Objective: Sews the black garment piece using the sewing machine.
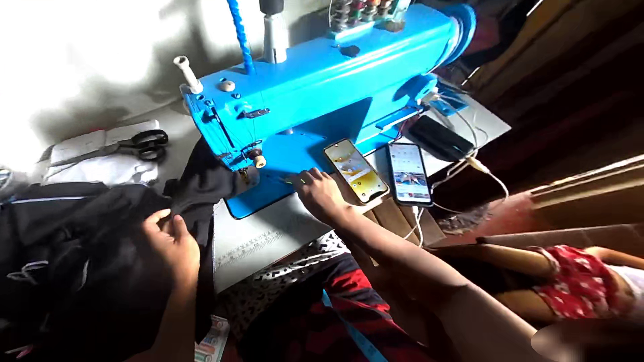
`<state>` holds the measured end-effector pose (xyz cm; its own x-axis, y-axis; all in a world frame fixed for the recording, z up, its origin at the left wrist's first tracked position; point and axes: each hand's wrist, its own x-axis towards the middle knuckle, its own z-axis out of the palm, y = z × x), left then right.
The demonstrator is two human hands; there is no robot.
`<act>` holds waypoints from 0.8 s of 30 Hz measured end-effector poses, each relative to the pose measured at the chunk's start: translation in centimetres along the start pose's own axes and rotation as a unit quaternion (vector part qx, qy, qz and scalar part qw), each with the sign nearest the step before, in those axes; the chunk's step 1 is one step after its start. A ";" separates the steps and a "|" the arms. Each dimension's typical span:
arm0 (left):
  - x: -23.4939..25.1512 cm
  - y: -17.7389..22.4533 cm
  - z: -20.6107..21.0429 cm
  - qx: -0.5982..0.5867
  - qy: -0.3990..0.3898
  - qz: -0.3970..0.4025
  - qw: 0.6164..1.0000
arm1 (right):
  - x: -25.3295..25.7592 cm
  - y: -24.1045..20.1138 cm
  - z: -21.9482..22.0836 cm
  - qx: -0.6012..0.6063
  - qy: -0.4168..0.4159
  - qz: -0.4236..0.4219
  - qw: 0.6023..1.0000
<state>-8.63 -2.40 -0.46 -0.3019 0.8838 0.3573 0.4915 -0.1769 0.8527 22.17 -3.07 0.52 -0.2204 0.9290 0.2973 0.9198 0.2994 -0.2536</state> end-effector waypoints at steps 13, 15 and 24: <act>-2.7 0.2 0.0 0.008 -0.020 0.052 0.998 | 1.3 -3.9 1.9 0.123 -0.035 0.016 0.992; -2.7 0.1 0.0 -0.004 -0.005 0.048 0.999 | 1.9 -4.8 2.2 0.118 -0.046 0.012 0.992; -2.7 -0.5 0.2 -0.018 0.004 0.062 0.998 | 4.3 -9.4 3.3 0.049 -0.036 -0.062 0.996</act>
<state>-7.94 -4.64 -1.95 -0.2474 0.8511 0.4630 0.4952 -0.2996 0.8155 11.56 -1.20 1.14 -0.3565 0.8957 0.2657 0.8488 0.4294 -0.3086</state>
